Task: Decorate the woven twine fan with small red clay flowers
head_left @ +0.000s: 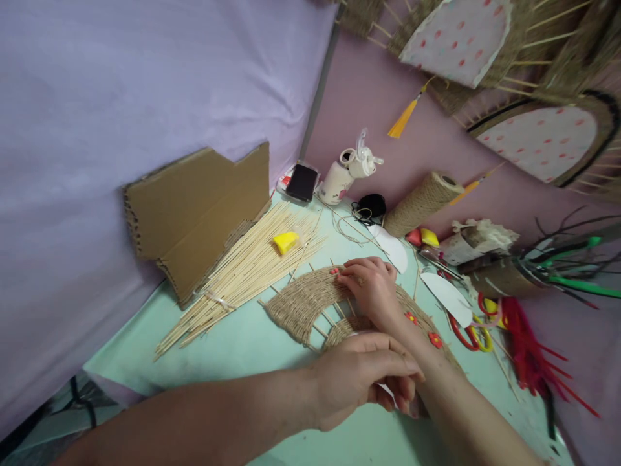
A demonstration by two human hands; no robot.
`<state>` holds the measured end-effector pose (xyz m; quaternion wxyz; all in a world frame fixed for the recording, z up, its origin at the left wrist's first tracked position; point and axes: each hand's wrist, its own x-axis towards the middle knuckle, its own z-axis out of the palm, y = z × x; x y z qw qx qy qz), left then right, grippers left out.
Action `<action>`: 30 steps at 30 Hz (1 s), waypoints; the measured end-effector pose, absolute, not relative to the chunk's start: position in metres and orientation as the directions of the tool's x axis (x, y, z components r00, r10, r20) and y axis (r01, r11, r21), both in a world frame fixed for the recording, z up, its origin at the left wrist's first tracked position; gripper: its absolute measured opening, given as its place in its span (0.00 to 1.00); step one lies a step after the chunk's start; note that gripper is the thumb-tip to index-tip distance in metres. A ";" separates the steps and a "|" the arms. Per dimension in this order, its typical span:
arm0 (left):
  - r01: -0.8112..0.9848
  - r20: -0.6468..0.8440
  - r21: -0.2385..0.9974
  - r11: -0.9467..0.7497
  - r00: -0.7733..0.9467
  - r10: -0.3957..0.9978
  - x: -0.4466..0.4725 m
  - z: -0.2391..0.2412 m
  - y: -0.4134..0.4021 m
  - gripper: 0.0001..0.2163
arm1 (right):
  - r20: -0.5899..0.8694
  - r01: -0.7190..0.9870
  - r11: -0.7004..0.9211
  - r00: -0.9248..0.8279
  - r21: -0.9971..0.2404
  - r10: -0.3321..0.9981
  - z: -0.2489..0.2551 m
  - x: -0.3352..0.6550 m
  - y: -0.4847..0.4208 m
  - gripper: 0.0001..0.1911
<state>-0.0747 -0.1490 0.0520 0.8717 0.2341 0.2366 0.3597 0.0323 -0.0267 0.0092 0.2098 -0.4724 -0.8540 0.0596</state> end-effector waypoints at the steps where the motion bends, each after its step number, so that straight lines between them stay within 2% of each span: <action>1: -0.514 -0.245 0.581 0.632 0.630 0.737 -0.075 0.052 -0.149 0.12 | 0.302 0.781 0.549 -0.468 -0.299 0.830 0.009 0.033 -0.027 0.13; 9: -0.515 -0.239 0.584 0.627 0.629 0.740 -0.074 0.053 -0.150 0.12 | 0.286 0.754 0.579 -0.506 -0.312 0.814 0.010 0.030 -0.027 0.10; 30: -0.521 -0.237 0.580 0.627 0.628 0.741 -0.074 0.052 -0.150 0.12 | 0.266 0.759 0.559 -0.494 -0.332 0.828 0.008 0.028 -0.027 0.15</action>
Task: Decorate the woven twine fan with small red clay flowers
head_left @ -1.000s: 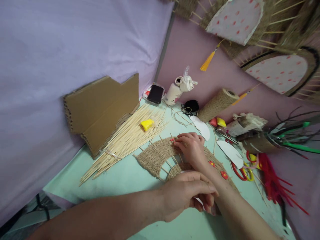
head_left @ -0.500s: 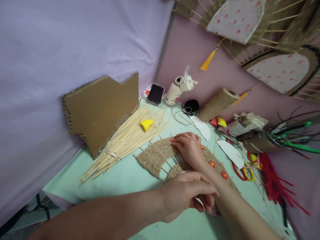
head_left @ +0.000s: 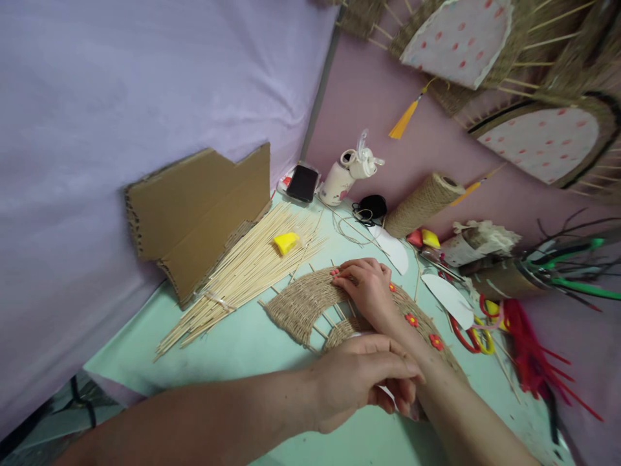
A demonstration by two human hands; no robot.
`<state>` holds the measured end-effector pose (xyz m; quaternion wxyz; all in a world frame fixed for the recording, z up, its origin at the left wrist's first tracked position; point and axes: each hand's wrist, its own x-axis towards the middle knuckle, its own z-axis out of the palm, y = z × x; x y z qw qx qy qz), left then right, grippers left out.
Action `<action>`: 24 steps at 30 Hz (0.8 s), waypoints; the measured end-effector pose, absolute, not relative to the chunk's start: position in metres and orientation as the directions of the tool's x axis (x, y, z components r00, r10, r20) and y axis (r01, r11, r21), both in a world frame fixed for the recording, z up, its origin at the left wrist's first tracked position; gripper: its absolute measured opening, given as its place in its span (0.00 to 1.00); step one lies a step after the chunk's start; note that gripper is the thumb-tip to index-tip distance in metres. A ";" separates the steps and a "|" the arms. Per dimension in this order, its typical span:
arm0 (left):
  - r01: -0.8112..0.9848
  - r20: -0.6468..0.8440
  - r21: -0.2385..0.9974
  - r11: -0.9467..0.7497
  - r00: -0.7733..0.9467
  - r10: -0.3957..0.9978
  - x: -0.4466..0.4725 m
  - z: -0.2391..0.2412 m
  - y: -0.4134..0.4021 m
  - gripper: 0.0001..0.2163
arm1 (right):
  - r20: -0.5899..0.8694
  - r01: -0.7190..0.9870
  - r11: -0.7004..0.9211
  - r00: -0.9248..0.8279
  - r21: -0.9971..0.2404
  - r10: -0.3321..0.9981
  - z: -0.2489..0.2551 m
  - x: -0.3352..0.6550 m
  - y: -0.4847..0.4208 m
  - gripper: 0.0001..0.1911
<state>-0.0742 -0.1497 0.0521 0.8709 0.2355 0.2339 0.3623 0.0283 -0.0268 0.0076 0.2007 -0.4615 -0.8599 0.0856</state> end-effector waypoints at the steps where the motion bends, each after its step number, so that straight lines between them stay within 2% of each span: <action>1: -0.520 -0.236 0.579 0.627 0.629 0.740 -0.074 0.052 -0.150 0.12 | 0.267 0.760 0.560 -0.494 -0.330 0.827 0.007 0.029 -0.027 0.15; 6: -0.518 -0.240 0.580 0.628 0.628 0.740 -0.074 0.053 -0.150 0.13 | 0.272 0.761 0.567 -0.500 -0.314 0.822 0.006 0.029 -0.027 0.14; 17: -0.514 -0.238 0.589 0.624 0.628 0.741 -0.075 0.053 -0.149 0.14 | 0.288 0.773 0.560 -0.487 -0.296 0.825 0.011 0.037 -0.032 0.19; 20: -0.512 -0.238 0.587 0.627 0.631 0.738 -0.074 0.052 -0.149 0.14 | 0.307 0.768 0.593 -0.520 -0.242 0.797 0.015 0.042 -0.035 0.18; 24: -0.505 -0.252 0.587 0.634 0.630 0.735 -0.074 0.052 -0.149 0.13 | 0.287 0.731 0.674 -0.627 -0.108 0.725 0.017 0.048 -0.041 0.17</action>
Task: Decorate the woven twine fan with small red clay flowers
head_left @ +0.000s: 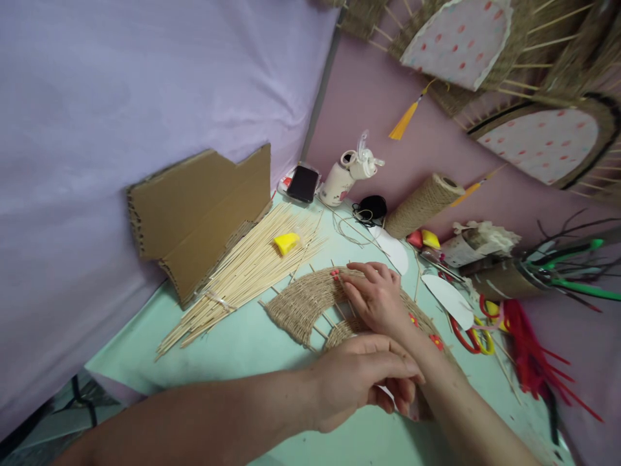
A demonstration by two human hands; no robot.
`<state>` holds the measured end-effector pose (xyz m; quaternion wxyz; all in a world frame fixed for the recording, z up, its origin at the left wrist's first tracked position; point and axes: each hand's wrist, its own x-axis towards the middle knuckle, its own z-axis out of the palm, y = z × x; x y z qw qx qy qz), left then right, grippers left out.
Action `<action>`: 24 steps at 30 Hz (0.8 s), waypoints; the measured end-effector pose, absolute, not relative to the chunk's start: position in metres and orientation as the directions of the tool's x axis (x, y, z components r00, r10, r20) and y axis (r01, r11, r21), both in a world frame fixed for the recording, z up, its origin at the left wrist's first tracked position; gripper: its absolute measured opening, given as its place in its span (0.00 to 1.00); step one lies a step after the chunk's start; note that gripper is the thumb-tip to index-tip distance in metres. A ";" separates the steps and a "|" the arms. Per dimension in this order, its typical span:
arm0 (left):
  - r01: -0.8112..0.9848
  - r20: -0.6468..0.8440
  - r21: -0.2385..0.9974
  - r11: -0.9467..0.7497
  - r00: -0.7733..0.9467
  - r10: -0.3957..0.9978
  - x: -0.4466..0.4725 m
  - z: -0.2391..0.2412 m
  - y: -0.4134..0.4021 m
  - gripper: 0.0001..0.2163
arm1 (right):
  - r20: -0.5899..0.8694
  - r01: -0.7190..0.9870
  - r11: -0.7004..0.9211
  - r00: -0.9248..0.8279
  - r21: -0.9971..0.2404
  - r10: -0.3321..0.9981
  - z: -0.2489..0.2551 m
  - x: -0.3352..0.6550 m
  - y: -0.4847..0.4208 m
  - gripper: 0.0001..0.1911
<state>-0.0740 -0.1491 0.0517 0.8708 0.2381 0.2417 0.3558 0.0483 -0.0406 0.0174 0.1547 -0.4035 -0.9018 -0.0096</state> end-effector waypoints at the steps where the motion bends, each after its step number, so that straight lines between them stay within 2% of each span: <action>1: -0.503 -0.254 0.587 0.634 0.629 0.735 -0.074 0.052 -0.149 0.13 | 0.273 0.725 0.683 -0.642 -0.086 0.716 0.018 0.049 -0.042 0.16; 9: -0.503 -0.257 0.595 0.628 0.621 0.740 -0.074 0.053 -0.149 0.12 | 0.204 0.724 0.685 -0.660 -0.084 0.723 0.014 0.045 -0.042 0.17; 15: -0.503 -0.247 0.600 0.623 0.624 0.741 -0.074 0.052 -0.150 0.12 | 0.256 0.724 0.682 -0.644 -0.104 0.721 0.015 0.048 -0.042 0.17; 21: -0.504 -0.254 0.595 0.626 0.621 0.741 -0.074 0.052 -0.150 0.12 | 0.208 0.732 0.671 -0.643 -0.116 0.737 0.014 0.046 -0.043 0.17; 24: -0.505 -0.249 0.597 0.624 0.623 0.742 -0.075 0.053 -0.150 0.13 | 0.239 0.731 0.671 -0.634 -0.128 0.736 0.018 0.047 -0.044 0.16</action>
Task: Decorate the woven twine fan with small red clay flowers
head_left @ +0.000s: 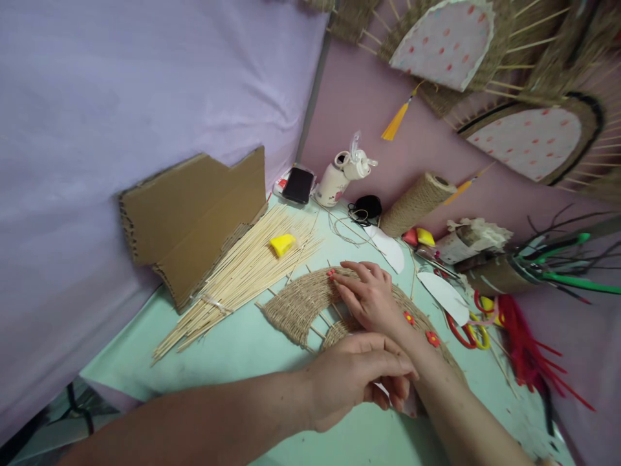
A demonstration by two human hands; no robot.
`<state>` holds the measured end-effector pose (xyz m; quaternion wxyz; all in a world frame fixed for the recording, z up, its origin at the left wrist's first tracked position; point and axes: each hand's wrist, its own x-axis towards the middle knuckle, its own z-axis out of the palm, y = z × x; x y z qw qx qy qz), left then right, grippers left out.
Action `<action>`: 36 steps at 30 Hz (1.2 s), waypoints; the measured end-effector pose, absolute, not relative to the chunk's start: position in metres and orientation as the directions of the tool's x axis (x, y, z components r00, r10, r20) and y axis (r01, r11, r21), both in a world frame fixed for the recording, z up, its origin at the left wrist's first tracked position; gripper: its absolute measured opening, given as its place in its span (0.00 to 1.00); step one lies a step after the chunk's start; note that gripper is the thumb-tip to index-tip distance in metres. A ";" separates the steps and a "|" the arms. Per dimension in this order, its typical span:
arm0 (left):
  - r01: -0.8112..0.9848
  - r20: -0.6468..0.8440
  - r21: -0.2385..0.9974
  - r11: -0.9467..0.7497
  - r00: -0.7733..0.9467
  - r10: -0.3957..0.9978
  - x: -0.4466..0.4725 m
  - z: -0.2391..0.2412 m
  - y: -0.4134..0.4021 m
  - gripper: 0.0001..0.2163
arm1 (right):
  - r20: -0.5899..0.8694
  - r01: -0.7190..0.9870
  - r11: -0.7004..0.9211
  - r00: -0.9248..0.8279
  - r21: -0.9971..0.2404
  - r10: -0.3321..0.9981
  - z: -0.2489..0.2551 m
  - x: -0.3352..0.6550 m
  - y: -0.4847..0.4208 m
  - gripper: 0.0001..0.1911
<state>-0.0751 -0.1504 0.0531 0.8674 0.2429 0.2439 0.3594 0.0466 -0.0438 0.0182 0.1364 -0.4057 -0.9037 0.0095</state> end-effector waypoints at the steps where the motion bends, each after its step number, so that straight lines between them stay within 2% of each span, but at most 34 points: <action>1: -0.502 -0.246 0.601 0.622 0.624 0.742 -0.075 0.054 -0.150 0.13 | 0.257 0.734 0.664 -0.621 -0.138 0.740 0.021 0.048 -0.045 0.16; 4: -0.479 -0.248 0.639 0.602 0.613 0.750 -0.076 0.057 -0.151 0.11 | 0.325 0.760 0.620 -0.546 -0.197 0.773 0.035 0.059 -0.053 0.17; 7: -0.392 -0.238 0.766 0.509 0.562 0.792 -0.075 0.060 -0.154 0.08 | 0.384 0.779 0.560 -0.444 -0.282 0.810 0.052 0.077 -0.071 0.18; 9: -0.252 -0.161 0.914 0.318 0.492 0.855 -0.075 0.059 -0.156 0.05 | 0.414 0.779 0.519 -0.367 -0.353 0.833 0.061 0.091 -0.087 0.17; 11: -0.025 0.005 1.000 0.006 0.409 0.912 -0.074 0.056 -0.159 0.02 | 0.458 0.760 0.484 -0.277 -0.433 0.845 0.065 0.104 -0.104 0.16; 13: 0.228 0.170 0.936 -0.266 0.370 0.914 -0.074 0.051 -0.159 0.08 | 0.488 0.730 0.453 -0.188 -0.511 0.852 0.065 0.114 -0.118 0.15; 15: 0.438 0.205 0.820 -0.369 0.377 0.903 -0.073 0.043 -0.157 0.16 | 0.491 0.698 0.427 -0.123 -0.575 0.862 0.060 0.121 -0.126 0.13; 17: 0.580 0.161 0.723 -0.375 0.386 0.908 -0.071 0.036 -0.153 0.23 | 0.474 0.673 0.407 -0.095 -0.617 0.876 0.054 0.126 -0.129 0.13; 20: 0.658 0.095 0.654 -0.373 0.418 0.903 -0.069 0.027 -0.146 0.30 | 0.455 0.643 0.402 -0.091 -0.652 0.886 0.046 0.130 -0.129 0.12; 23: 0.674 0.052 0.641 -0.367 0.439 0.897 -0.068 0.020 -0.140 0.25 | 0.465 0.612 0.415 -0.086 -0.673 0.881 0.040 0.133 -0.130 0.11; 27: 0.629 0.080 0.687 -0.364 0.433 0.898 -0.069 0.018 -0.133 0.13 | 0.478 0.603 0.426 -0.083 -0.675 0.875 0.040 0.138 -0.137 0.09; 32: 0.537 0.185 0.788 -0.301 0.260 0.948 -0.074 0.018 -0.126 0.13 | 0.485 0.550 0.453 -0.097 -0.701 0.869 0.047 0.139 -0.144 0.07; 36: 0.474 0.216 0.826 -0.303 0.230 0.949 -0.077 0.014 -0.126 0.14 | 0.433 0.476 0.442 -0.137 -0.760 0.891 0.049 0.133 -0.148 0.06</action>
